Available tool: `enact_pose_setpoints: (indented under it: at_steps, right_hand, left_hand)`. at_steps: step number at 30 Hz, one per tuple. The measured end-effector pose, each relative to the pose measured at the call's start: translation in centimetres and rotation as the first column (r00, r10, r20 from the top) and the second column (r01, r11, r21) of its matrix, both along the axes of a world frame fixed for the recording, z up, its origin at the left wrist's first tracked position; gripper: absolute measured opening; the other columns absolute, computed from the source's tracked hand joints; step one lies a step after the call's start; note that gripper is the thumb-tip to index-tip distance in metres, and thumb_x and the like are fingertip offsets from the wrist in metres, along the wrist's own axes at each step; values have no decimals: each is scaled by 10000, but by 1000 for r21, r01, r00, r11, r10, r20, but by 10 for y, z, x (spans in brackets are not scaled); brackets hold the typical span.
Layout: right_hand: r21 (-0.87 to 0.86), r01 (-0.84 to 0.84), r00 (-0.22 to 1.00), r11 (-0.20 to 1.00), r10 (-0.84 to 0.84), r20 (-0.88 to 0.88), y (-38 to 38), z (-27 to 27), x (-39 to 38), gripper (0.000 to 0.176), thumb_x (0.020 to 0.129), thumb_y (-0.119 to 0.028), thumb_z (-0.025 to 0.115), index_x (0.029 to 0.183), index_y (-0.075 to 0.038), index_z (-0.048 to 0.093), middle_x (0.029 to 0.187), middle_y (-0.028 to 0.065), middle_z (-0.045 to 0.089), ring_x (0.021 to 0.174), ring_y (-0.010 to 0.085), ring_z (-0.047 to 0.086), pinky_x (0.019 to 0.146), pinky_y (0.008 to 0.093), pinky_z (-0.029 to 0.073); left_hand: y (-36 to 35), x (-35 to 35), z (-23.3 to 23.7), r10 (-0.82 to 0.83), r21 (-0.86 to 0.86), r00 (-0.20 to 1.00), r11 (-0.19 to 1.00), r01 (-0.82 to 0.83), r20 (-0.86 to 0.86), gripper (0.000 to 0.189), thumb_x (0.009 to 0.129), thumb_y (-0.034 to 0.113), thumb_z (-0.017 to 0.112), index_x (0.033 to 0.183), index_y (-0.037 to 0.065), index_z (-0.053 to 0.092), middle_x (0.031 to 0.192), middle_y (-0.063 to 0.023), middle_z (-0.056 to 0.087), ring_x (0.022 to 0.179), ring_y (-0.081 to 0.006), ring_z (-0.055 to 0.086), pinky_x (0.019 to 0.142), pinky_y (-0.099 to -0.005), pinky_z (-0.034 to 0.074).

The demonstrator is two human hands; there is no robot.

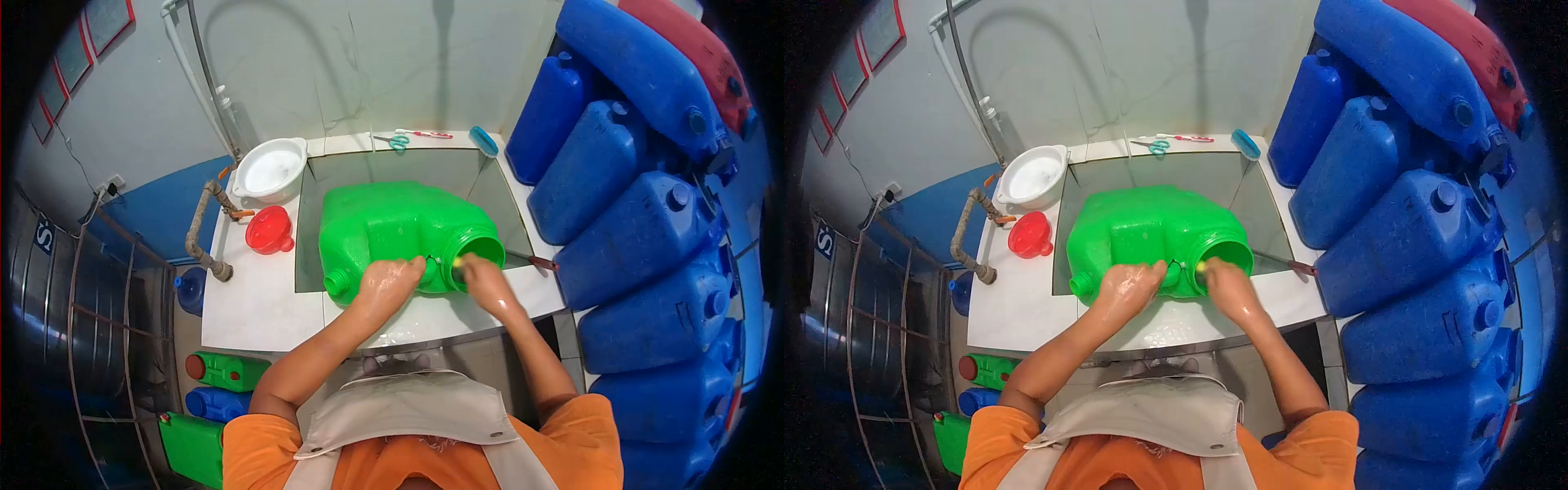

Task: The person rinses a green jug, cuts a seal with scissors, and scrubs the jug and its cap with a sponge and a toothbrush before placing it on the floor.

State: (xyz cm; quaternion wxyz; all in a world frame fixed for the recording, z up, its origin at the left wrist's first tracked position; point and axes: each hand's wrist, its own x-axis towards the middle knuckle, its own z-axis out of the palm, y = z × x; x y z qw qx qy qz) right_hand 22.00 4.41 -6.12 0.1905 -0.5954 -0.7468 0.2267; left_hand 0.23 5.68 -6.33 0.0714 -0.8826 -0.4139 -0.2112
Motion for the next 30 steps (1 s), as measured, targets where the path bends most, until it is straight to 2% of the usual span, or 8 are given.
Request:
enact_pose_setpoints:
  at_steps: [3,6,9,11,17,23,25,30]
  right_hand:
    - [318,252,967,914,-228,-111,-12,41,17,129,854,-71,458,888,13,550,816,226,553,761,399,541,671,487,399]
    - [632,121,992,766,-119,-46,28,50,23,92,828,-62,508,875,-17,573,876,170,566,815,364,543,706,454,412]
    - [621,-126,992,774,79,102,43,38,-26,113,783,-74,558,889,-53,587,936,129,566,864,334,529,752,417,418]
    - [328,-516,842,791,398,364,33,48,-55,154,739,-69,573,891,-76,600,934,127,566,868,321,528,782,411,421]
    - [438,-302,946,847,209,248,64,36,-8,193,701,-50,581,888,-89,611,938,119,553,924,323,516,808,418,421]
    - [424,-430,901,797,345,264,102,42,-45,214,804,-160,526,999,-86,577,964,137,553,920,366,522,810,447,423]
    - [19,-233,963,972,228,144,115,52,-35,241,855,-194,499,1040,-50,553,1056,168,556,988,379,523,847,466,406]
    - [291,-696,711,657,688,145,103,40,-132,375,937,-289,417,1166,2,482,1196,234,491,1148,351,458,1006,395,340]
  left_hand:
    - [4,0,1,6,5,1000,1000,-6,-25,82,725,98,556,685,74,488,533,-113,566,481,-261,596,401,-362,450]
    - [3,0,2,-4,11,1000,1000,4,-4,81,726,97,553,677,73,492,531,-112,566,483,-263,597,403,-363,452]
    - [0,0,1,-19,3,1000,1000,19,5,72,728,98,552,689,71,497,538,-112,570,485,-263,598,403,-364,451]
    - [-1,0,2,-13,-4,1000,1000,13,-2,70,730,100,550,693,70,498,541,-111,572,487,-261,600,404,-364,452]
    - [-5,-6,-2,-20,27,1000,999,20,12,68,735,108,549,711,77,494,544,-96,570,481,-246,597,410,-359,454]
    - [-20,-14,2,-18,-8,999,1000,17,-34,72,728,112,552,725,85,486,566,-87,562,484,-235,594,416,-350,457]
    - [-32,-21,0,-21,-36,999,999,19,-44,74,725,113,554,728,87,485,569,-83,557,485,-231,592,416,-347,457]
    - [-40,-35,2,-62,23,997,998,63,-51,83,696,116,567,714,108,487,569,-57,537,467,-215,574,409,-340,444]
